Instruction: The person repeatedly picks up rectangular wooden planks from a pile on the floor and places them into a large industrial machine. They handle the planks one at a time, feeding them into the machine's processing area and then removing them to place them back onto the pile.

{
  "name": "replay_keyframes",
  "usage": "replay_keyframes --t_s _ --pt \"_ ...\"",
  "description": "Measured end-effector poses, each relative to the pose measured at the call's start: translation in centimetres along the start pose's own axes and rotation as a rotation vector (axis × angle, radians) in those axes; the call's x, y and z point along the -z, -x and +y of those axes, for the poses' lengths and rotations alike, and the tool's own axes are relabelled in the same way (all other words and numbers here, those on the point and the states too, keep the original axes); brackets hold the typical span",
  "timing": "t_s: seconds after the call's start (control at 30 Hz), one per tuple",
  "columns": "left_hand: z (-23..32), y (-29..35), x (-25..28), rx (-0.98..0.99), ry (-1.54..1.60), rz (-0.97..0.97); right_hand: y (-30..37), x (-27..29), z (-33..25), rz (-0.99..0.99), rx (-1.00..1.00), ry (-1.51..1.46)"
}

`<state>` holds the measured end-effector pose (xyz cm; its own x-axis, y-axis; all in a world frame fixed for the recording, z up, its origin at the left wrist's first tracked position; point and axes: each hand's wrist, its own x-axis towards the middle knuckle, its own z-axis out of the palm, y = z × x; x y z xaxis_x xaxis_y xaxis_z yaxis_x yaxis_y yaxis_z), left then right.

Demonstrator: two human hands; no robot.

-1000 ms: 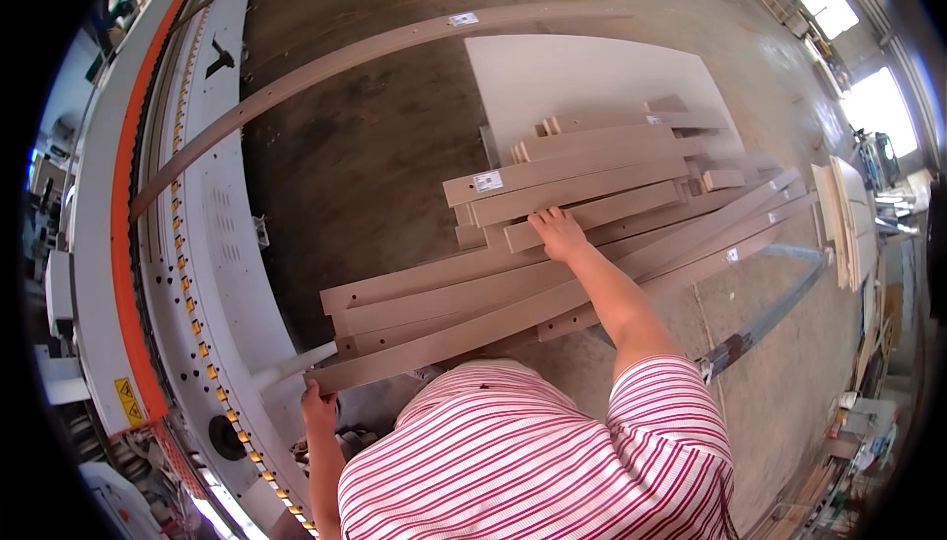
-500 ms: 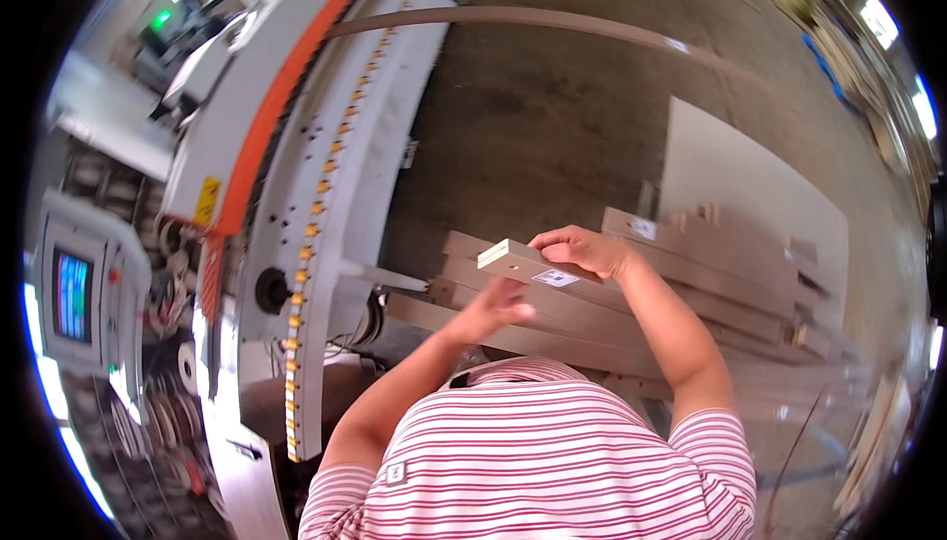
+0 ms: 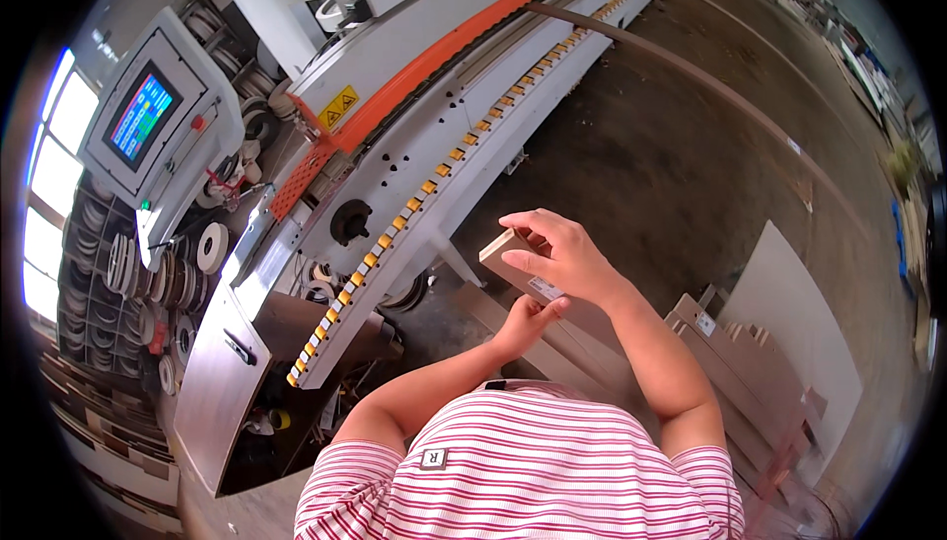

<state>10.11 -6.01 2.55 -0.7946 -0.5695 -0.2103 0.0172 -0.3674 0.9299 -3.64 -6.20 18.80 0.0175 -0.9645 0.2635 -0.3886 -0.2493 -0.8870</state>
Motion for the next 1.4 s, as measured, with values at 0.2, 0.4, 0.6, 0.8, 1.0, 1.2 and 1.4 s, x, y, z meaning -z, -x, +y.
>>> replay_keyframes --t_s 0.2,0.4,0.6,0.8,1.0,1.2,1.4 --pt "1.3 0.2 -0.4 0.005 -0.001 0.031 -1.8 -0.8 -1.5 -0.01 -0.18 0.0" --pt "0.9 -0.2 0.0 0.018 -0.086 0.027 -1.9 -0.8 -1.4 0.196 -0.479 -0.789" --pt "1.3 0.2 -0.4 0.013 -0.052 0.058 -1.5 0.8 0.0 0.11 -0.399 -0.591" --pt "1.0 0.2 -0.1 -0.022 0.021 0.09 -1.4 0.5 -0.1 0.067 -0.19 -0.108" --pt "7.0 -0.5 7.0 -0.042 0.206 0.622 6.0 -0.9 7.6 -0.195 -0.325 0.131" --pt "7.3 0.1 20.8 -0.103 -0.034 1.017 13.0 -4.5 8.4 -0.406 -0.758 -0.077" --pt "8.1 -3.1 29.2 -0.055 -0.004 1.112 10.0 -7.1 10.4 -0.213 -0.906 -0.501"
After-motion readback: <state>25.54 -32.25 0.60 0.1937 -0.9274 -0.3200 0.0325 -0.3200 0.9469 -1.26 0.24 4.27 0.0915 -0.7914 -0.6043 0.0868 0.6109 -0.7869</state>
